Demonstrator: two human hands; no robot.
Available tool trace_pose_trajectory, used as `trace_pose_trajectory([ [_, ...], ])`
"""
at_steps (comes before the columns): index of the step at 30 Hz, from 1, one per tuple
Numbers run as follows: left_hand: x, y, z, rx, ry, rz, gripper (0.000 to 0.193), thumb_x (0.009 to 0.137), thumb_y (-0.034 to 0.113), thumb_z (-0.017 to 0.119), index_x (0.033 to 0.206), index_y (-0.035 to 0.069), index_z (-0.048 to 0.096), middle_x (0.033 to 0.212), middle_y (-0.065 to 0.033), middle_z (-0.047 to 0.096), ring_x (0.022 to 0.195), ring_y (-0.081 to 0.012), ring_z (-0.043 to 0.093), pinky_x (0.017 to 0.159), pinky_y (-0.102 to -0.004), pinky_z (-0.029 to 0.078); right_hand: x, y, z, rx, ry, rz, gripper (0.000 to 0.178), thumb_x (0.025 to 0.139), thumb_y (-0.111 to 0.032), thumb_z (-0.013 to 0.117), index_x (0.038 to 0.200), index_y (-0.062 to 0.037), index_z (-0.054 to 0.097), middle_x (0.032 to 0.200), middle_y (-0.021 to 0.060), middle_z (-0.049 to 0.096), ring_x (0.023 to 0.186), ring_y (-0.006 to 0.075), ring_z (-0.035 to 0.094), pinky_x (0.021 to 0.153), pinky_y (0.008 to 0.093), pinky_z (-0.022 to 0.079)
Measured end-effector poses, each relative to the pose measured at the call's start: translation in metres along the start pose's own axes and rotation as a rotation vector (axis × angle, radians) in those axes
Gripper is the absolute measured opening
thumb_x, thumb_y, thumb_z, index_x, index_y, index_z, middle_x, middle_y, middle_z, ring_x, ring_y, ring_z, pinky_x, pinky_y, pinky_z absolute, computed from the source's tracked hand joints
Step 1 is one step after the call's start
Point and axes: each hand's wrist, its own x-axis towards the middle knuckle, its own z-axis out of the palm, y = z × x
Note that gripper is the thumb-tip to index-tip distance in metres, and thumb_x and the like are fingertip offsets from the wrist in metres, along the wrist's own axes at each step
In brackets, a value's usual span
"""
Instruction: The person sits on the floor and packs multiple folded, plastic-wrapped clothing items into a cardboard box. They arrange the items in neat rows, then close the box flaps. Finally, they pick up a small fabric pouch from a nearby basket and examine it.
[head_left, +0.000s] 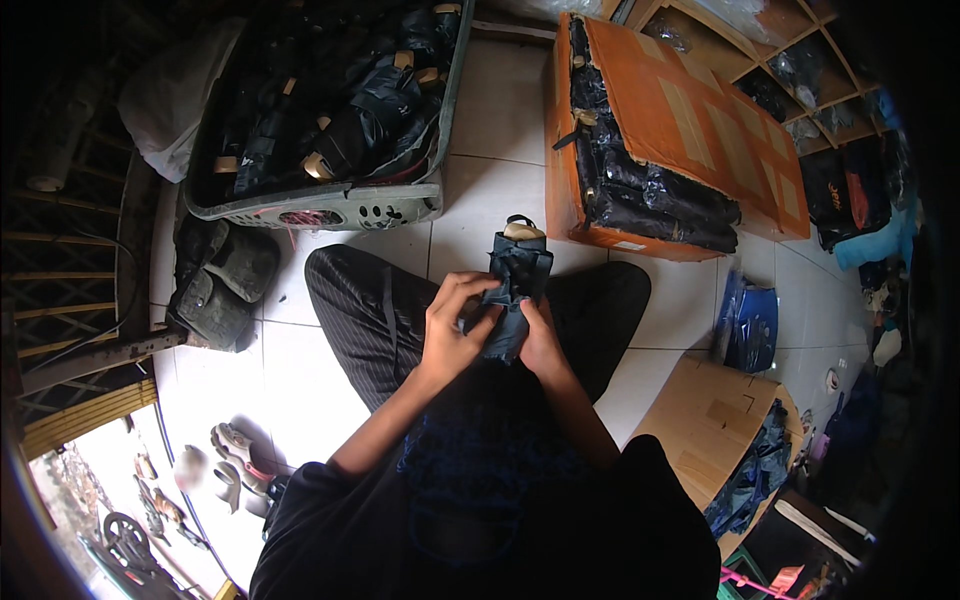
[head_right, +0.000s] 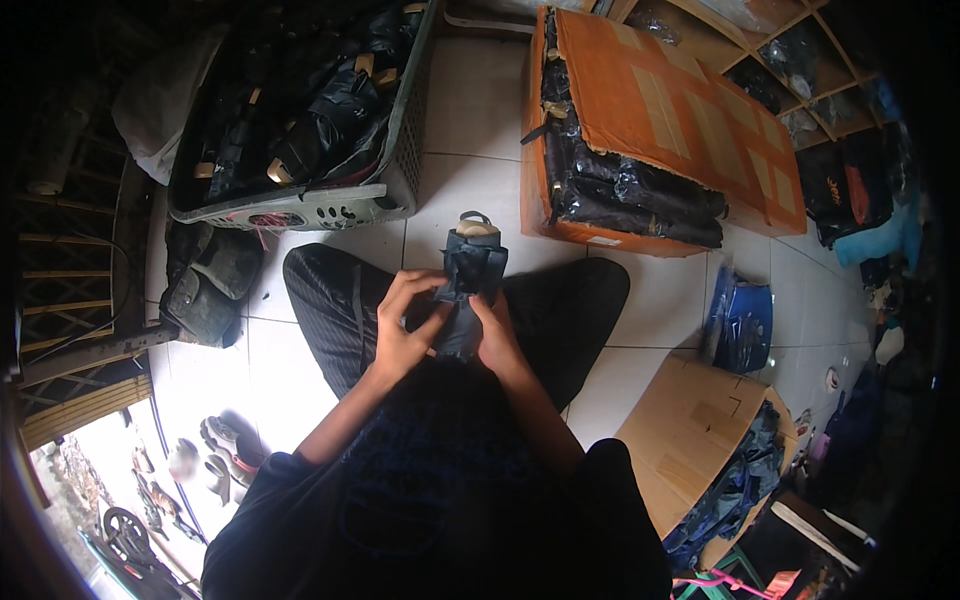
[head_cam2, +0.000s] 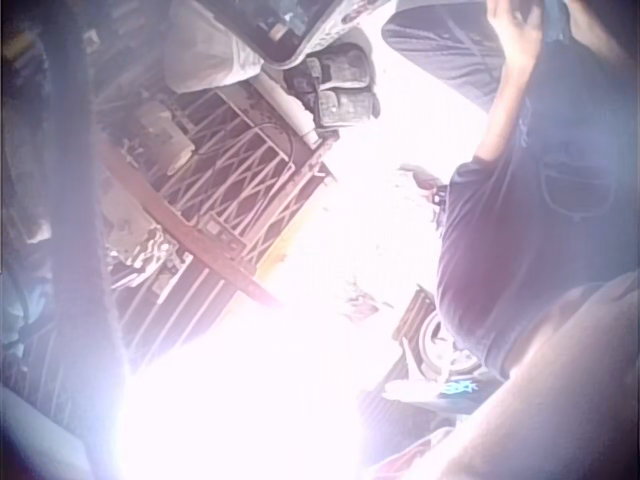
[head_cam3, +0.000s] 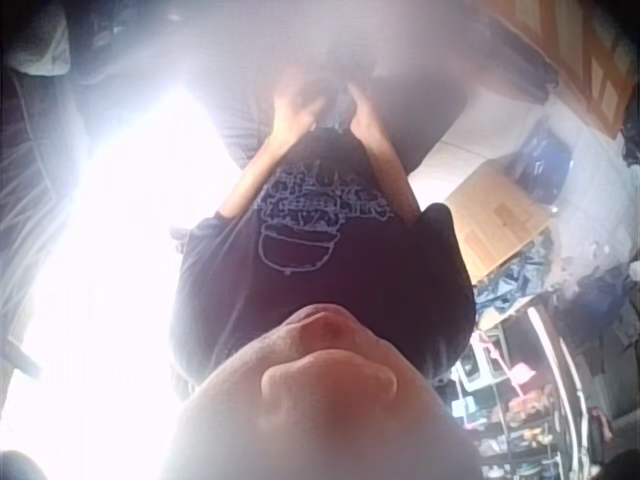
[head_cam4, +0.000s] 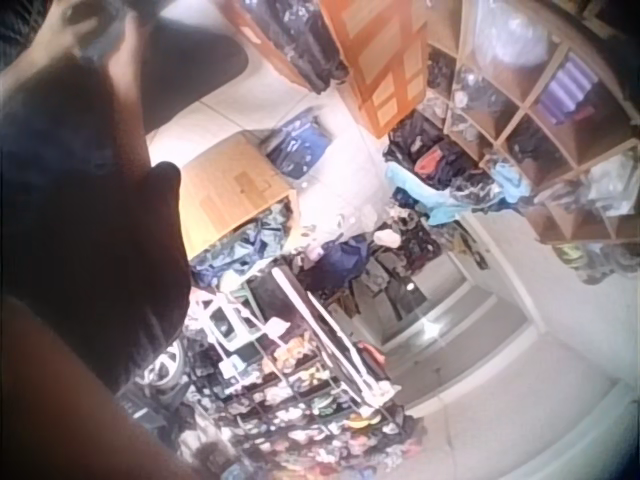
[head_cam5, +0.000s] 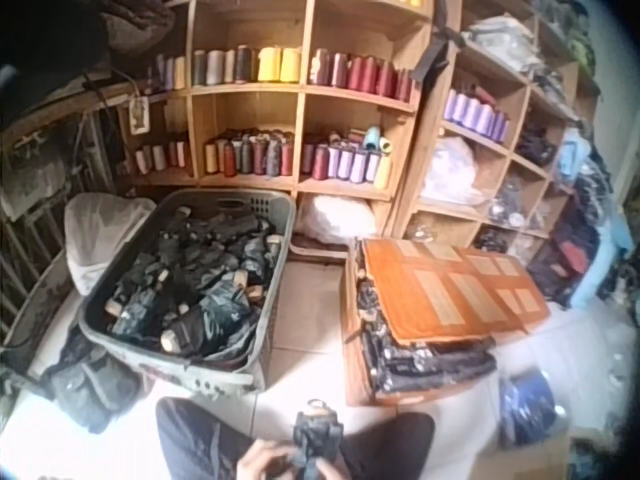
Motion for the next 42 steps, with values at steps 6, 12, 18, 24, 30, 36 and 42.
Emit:
trace_pose_trajectory([
  [6,-0.005,-0.004,0.002,0.017,-0.034,-0.035,0.039,0.071,-0.008,0.066,0.108,0.002,0.067,0.112,-0.0109,0.06,0.102,-0.0239,0.06,0.089,-0.0331,0.048,0.003,0.01,-0.015,-0.111,-0.042,-0.074,0.06,0.093,-0.027,0.063,0.142,-0.0071,0.035,0.133,0.0085,0.049,0.123,0.0205,0.049,0.104,0.0384,0.041],
  [12,-0.02,0.008,0.02,0.356,-0.258,0.145,0.08,0.069,0.023,0.076,0.137,-0.004,0.044,0.138,-0.0228,0.035,0.124,-0.0444,0.032,0.106,-0.0529,0.03,0.0,-0.006,-0.002,0.0,-0.164,-0.051,0.084,0.078,-0.029,0.081,0.143,-0.006,0.032,0.13,0.009,0.047,0.124,0.022,0.046,0.104,0.0377,0.038],
  [18,-0.004,0.001,-0.022,-0.07,-0.463,0.13,0.036,0.079,0.013,0.066,0.112,-0.001,0.065,0.124,-0.0187,0.06,0.107,-0.0358,0.054,0.097,-0.0452,0.042,-0.005,-0.029,0.001,-0.083,0.025,0.131,0.061,0.073,-0.011,0.08,0.126,-0.0014,0.052,0.106,0.0088,0.064,0.098,0.0192,0.063,0.089,0.0336,0.05],
  [24,0.012,-0.013,-0.015,-0.324,0.032,-0.129,0.023,0.081,-0.006,0.066,0.103,0.0,0.065,0.093,-0.0114,0.059,0.079,-0.0214,0.064,0.073,-0.0295,0.049,-0.016,-0.031,0.018,-0.222,-0.045,0.144,0.059,0.074,-0.01,0.077,0.127,-0.0011,0.051,0.111,0.0087,0.061,0.101,0.0187,0.062,0.091,0.0331,0.049],
  [30,0.015,0.005,-0.001,0.153,-0.08,0.064,0.039,0.075,-0.007,0.072,0.111,0.001,0.062,0.111,-0.0117,0.054,0.077,-0.0156,0.062,0.07,-0.0278,0.051,-0.018,-0.024,-0.002,-0.12,-0.282,0.229,0.063,0.084,-0.029,0.072,0.134,-0.0016,0.045,0.117,0.0079,0.059,0.112,0.0182,0.057,0.096,0.0353,0.047],
  [36,-0.003,0.01,0.017,0.099,0.019,0.06,0.035,0.076,-0.007,0.072,0.109,0.002,0.063,0.111,-0.0127,0.053,0.083,-0.0216,0.062,0.068,-0.0299,0.052,-0.019,-0.012,-0.017,0.251,-0.265,0.318,0.071,0.088,-0.05,0.066,0.137,-0.0037,0.043,0.123,0.0061,0.055,0.111,0.0148,0.057,0.092,0.032,0.049],
  [42,0.005,-0.009,0.005,-0.036,-0.091,0.051,0.032,0.08,-0.007,0.067,0.111,0.001,0.063,0.109,-0.013,0.057,0.082,-0.0202,0.063,0.069,-0.0298,0.052,-0.018,-0.022,0.004,-0.107,-0.147,0.26,0.045,0.085,-0.015,0.068,0.125,-0.0028,0.051,0.107,0.0076,0.061,0.097,0.017,0.062,0.086,0.0323,0.052],
])
